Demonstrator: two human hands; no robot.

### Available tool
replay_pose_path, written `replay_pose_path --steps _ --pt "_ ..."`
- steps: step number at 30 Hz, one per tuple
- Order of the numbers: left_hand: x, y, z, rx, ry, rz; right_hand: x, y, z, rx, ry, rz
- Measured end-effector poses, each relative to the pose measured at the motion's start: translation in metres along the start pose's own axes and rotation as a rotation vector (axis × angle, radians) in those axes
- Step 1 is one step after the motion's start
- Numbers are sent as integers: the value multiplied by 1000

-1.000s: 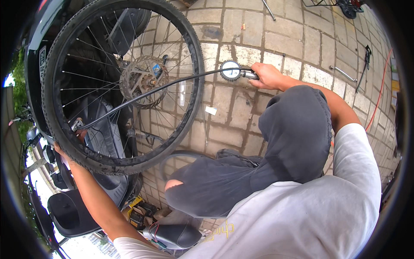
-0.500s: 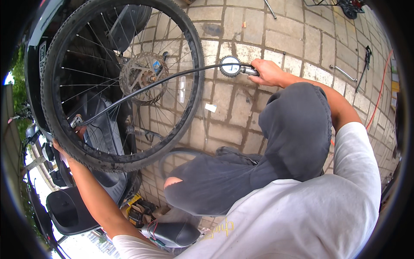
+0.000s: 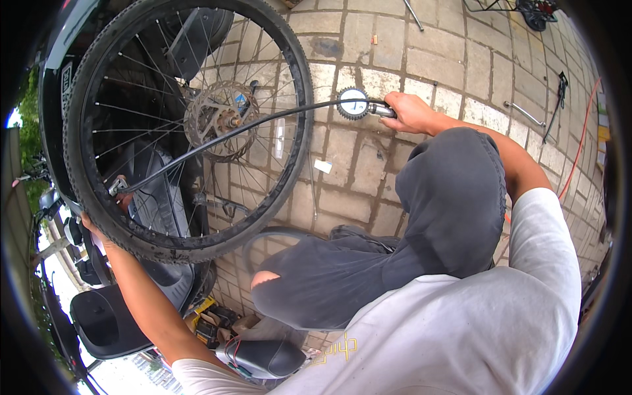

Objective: The person installs a new inner tube into a bicycle tire, seats the tire bead onto the rim, and inflates the tire using a floor pump. The person handles the tire, inner tube, and pump throughout the process.

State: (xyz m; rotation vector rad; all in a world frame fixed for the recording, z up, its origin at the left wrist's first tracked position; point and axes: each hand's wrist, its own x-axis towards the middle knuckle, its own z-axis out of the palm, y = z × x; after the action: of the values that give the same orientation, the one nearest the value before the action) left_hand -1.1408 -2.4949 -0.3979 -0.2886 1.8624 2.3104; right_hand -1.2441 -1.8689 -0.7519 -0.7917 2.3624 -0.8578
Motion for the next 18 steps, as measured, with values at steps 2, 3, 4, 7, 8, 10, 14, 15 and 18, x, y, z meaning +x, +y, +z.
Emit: replay_pose_path --steps 2,3,4,7,8,10,14,15,18 --pt "3 0 9 -8 -21 -21 -1 0 0 11 -4 2" --pt "4 0 13 -7 -12 -21 0 2 0 5 -4 0" --pt "3 0 14 -4 0 -21 0 2 0 0 -6 -4" --pt "3 1 15 12 0 -21 -1 2 1 -11 -3 -11" --pt "3 2 14 1 -15 -26 0 2 1 -15 0 -12" --pt "4 3 12 -20 -48 -38 1 2 1 -14 -1 -16" --pt "3 -1 11 -10 -16 1 0 2 0 -21 -3 -17" --pt "3 -1 10 -17 -29 -3 1 2 0 -23 -4 -17" --pt "3 2 9 -17 -80 -29 1 2 1 -26 -8 -16"
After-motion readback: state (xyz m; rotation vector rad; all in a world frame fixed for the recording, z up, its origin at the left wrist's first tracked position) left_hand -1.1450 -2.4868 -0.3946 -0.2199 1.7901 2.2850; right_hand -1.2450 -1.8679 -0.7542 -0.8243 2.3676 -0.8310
